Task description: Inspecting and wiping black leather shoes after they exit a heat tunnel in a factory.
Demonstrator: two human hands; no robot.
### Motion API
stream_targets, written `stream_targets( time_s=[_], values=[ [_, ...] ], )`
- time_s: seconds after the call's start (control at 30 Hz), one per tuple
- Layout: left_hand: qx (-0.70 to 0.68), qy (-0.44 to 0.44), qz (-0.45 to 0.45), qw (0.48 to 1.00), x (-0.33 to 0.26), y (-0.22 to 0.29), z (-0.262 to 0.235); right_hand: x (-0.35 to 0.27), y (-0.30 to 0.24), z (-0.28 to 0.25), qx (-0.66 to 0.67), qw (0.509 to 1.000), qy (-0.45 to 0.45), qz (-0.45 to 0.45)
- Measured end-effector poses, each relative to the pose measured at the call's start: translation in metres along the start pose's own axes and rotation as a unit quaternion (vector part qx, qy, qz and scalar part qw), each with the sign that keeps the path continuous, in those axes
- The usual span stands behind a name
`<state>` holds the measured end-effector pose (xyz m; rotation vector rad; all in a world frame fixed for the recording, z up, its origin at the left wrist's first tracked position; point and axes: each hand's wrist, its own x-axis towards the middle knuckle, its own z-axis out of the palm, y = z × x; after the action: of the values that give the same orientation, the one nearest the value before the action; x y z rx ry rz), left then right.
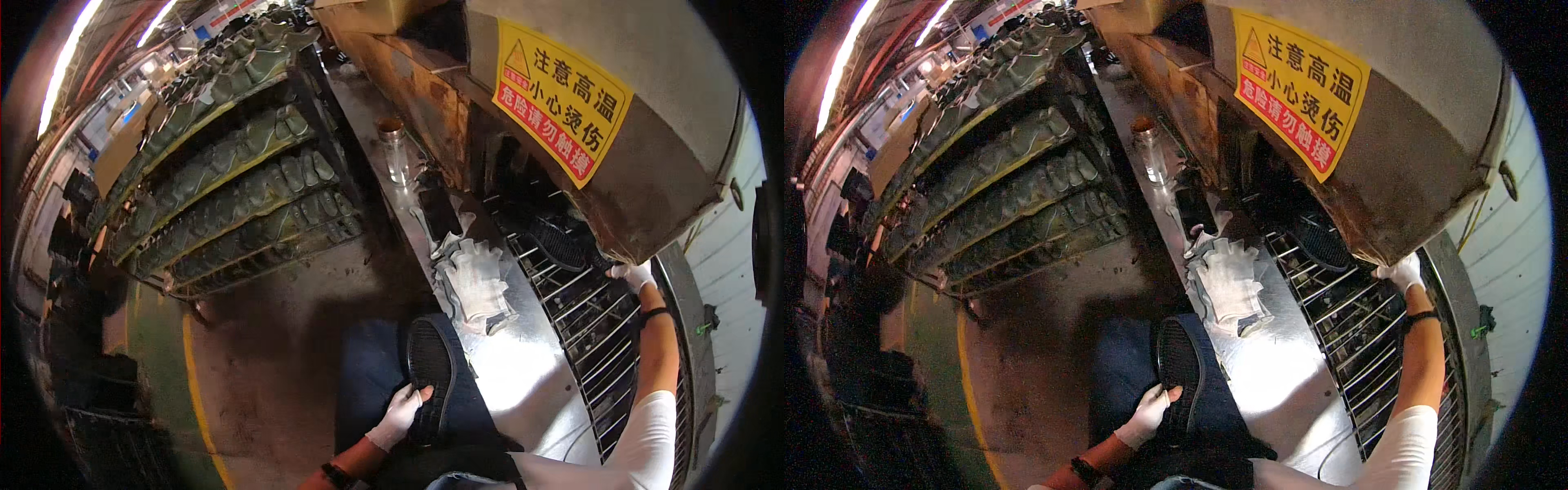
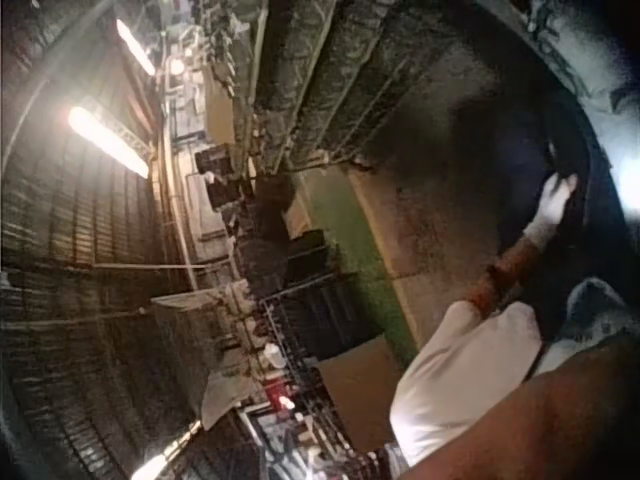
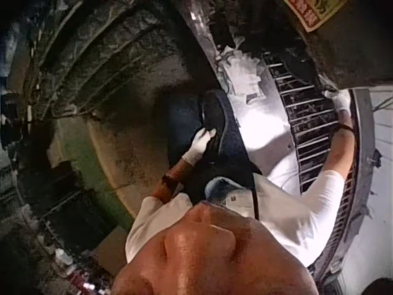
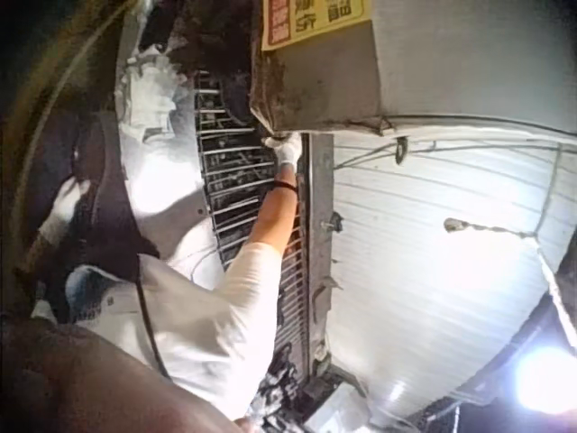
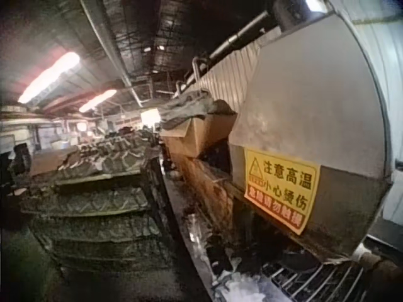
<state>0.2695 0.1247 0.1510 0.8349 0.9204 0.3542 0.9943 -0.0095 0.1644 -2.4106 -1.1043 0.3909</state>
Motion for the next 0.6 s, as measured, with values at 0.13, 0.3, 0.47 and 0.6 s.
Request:
stream_targets(
  time_s=[0.13,0.3,0.47,0.6],
  values=[
    [-0.043,-0.004,0.01,0.999,-0.001,-0.004,-0.002,-0.069,-0.053,0.012,-0.022,0.976,0.215,0.018],
    [-0.079,-0.055,0.038,0.995,-0.027,0.003,-0.004,-0.144,-0.065,0.038,0.117,0.964,0.214,0.103],
    [0.107,0.11,0.202,0.967,-0.047,0.01,-0.02,-0.216,-0.11,0.032,0.096,0.975,0.181,0.091],
    [0.28,0.084,0.398,0.87,-0.056,0.077,-0.004,-0.274,-0.264,-0.016,-0.104,0.989,0.023,-0.103]
  ],
)
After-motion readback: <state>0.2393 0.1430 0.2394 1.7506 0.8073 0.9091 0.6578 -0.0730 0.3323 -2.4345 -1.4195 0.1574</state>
